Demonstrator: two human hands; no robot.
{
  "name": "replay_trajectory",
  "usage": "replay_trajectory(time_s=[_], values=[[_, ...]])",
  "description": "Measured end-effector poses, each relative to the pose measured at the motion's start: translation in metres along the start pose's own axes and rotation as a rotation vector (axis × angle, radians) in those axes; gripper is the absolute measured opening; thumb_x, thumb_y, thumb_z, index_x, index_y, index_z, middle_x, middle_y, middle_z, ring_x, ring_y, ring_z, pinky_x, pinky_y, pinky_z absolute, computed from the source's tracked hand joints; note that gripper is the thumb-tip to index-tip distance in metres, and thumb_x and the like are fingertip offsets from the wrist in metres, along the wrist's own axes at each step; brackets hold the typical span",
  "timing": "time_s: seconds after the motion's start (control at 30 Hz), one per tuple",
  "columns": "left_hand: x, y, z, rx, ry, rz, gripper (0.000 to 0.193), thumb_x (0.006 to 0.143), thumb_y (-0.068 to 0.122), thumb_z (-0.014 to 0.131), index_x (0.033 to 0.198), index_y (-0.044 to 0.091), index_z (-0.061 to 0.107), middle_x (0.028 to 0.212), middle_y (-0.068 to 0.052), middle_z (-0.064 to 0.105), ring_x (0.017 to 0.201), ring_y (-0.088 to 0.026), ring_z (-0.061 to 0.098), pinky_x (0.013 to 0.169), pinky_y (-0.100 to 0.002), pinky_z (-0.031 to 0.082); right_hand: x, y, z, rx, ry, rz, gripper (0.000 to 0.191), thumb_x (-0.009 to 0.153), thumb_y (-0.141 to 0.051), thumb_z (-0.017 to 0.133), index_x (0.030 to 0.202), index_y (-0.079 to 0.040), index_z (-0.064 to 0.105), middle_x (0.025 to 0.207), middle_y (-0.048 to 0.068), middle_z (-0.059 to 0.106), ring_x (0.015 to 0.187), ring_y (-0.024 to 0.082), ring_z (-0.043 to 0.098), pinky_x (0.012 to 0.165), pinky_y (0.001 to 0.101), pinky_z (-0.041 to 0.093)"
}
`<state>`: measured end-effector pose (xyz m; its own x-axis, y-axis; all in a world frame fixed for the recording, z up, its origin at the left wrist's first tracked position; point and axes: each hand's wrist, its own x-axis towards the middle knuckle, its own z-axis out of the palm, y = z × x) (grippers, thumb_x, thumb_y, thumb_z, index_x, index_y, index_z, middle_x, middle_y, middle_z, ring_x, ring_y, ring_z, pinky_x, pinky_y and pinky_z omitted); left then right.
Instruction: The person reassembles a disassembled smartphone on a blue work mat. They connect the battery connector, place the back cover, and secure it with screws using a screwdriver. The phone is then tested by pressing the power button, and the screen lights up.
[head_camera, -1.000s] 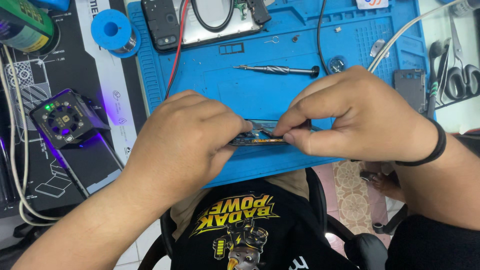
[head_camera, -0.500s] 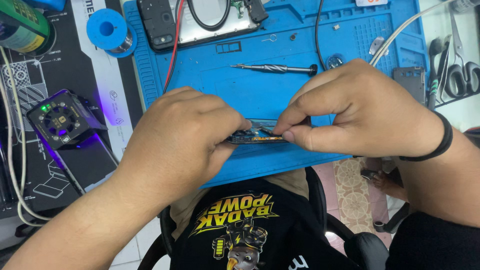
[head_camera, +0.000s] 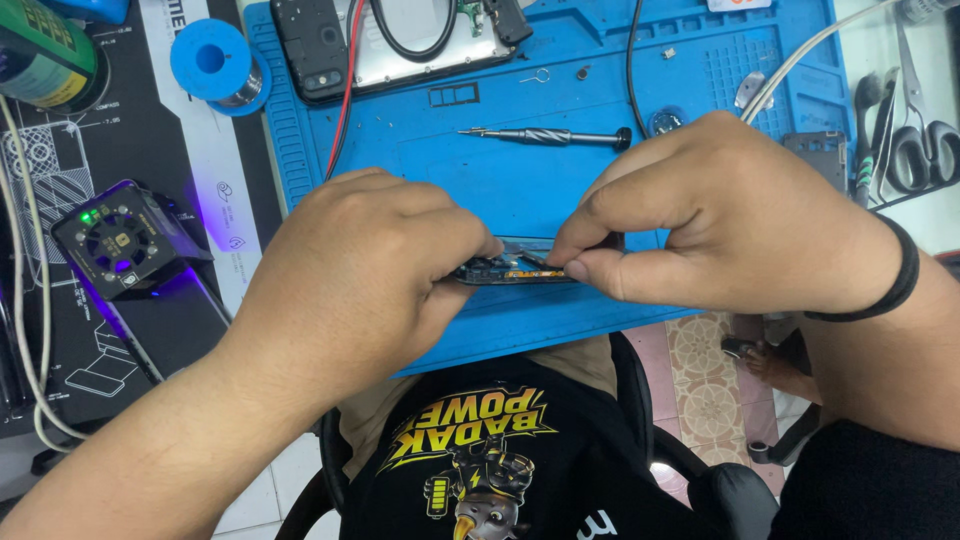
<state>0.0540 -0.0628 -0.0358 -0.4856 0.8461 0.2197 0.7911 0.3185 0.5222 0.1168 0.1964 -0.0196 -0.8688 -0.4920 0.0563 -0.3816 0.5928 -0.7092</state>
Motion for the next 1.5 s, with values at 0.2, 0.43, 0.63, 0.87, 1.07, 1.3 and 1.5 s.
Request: replay_trajectory(time_s=[0.2, 0.43, 0.63, 0.87, 1.07, 1.3, 1.5], values=[[0.0012, 0.0005, -0.0018, -0.009, 0.003, -0.002, 0.018, 0.069, 0.01, 0.08, 0.085, 0.008, 0.072, 0.075, -0.007, 0.068, 0.075, -0.032, 0.065, 0.073, -0.047, 0.049, -0.0005, 0.0011, -0.0004, 0.01, -0.022, 0.038, 0.011, 0.083, -0.017, 0.079, 0.092, -0.012, 0.082, 0.077, 0.001, 0.075, 0.066, 0.012, 0.071, 0.056, 0.0255, 0.052], [0.0017, 0.0008, -0.0008, -0.016, 0.005, -0.016, 0.017, 0.071, 0.013, 0.082, 0.084, 0.009, 0.073, 0.076, -0.007, 0.068, 0.075, -0.032, 0.065, 0.072, -0.047, 0.049, 0.0015, 0.0, -0.0024, -0.01, 0.001, -0.048, 0.01, 0.081, -0.014, 0.077, 0.09, -0.009, 0.08, 0.081, 0.003, 0.077, 0.068, 0.014, 0.072, 0.057, 0.0257, 0.054], [0.0019, 0.0003, -0.0014, -0.005, -0.003, -0.015, 0.017, 0.069, 0.012, 0.081, 0.085, 0.009, 0.074, 0.075, -0.007, 0.068, 0.075, -0.033, 0.066, 0.071, -0.047, 0.049, 0.0018, -0.0006, -0.0012, 0.004, -0.008, -0.012, 0.01, 0.082, -0.015, 0.078, 0.091, -0.01, 0.081, 0.077, 0.002, 0.076, 0.065, 0.013, 0.07, 0.056, 0.0259, 0.052], [0.0023, 0.0002, -0.0012, -0.016, 0.005, -0.015, 0.016, 0.07, 0.012, 0.081, 0.084, 0.009, 0.074, 0.075, -0.007, 0.069, 0.074, -0.032, 0.066, 0.07, -0.047, 0.049, 0.0035, -0.0008, -0.0038, -0.019, -0.008, -0.09, 0.01, 0.083, -0.014, 0.077, 0.091, -0.008, 0.08, 0.08, 0.003, 0.076, 0.067, 0.014, 0.071, 0.055, 0.0258, 0.053], [0.0026, 0.0007, -0.0013, -0.013, 0.0, -0.012, 0.016, 0.07, 0.012, 0.081, 0.083, 0.009, 0.073, 0.074, -0.007, 0.068, 0.074, -0.033, 0.065, 0.07, -0.048, 0.049, 0.0041, -0.0031, -0.0042, -0.037, -0.021, -0.064, 0.012, 0.081, -0.015, 0.078, 0.091, -0.008, 0.081, 0.076, 0.003, 0.075, 0.062, 0.014, 0.069, 0.051, 0.0263, 0.051], [0.0026, 0.0008, -0.0013, -0.008, -0.015, -0.023, 0.016, 0.069, 0.013, 0.082, 0.082, 0.008, 0.072, 0.073, -0.007, 0.068, 0.074, -0.033, 0.065, 0.07, -0.047, 0.049, 0.0049, -0.0056, -0.0021, -0.06, -0.009, -0.062, 0.012, 0.08, -0.015, 0.078, 0.091, -0.009, 0.081, 0.07, 0.003, 0.072, 0.057, 0.014, 0.065, 0.049, 0.0274, 0.048], [0.0025, 0.0003, -0.0006, -0.017, -0.027, -0.041, 0.016, 0.07, 0.014, 0.083, 0.082, 0.008, 0.073, 0.073, -0.007, 0.068, 0.073, -0.031, 0.066, 0.07, -0.047, 0.049, 0.0058, -0.0065, -0.0011, -0.058, -0.004, -0.056, 0.012, 0.081, -0.014, 0.077, 0.09, -0.009, 0.081, 0.07, 0.002, 0.072, 0.056, 0.013, 0.065, 0.048, 0.0267, 0.047]])
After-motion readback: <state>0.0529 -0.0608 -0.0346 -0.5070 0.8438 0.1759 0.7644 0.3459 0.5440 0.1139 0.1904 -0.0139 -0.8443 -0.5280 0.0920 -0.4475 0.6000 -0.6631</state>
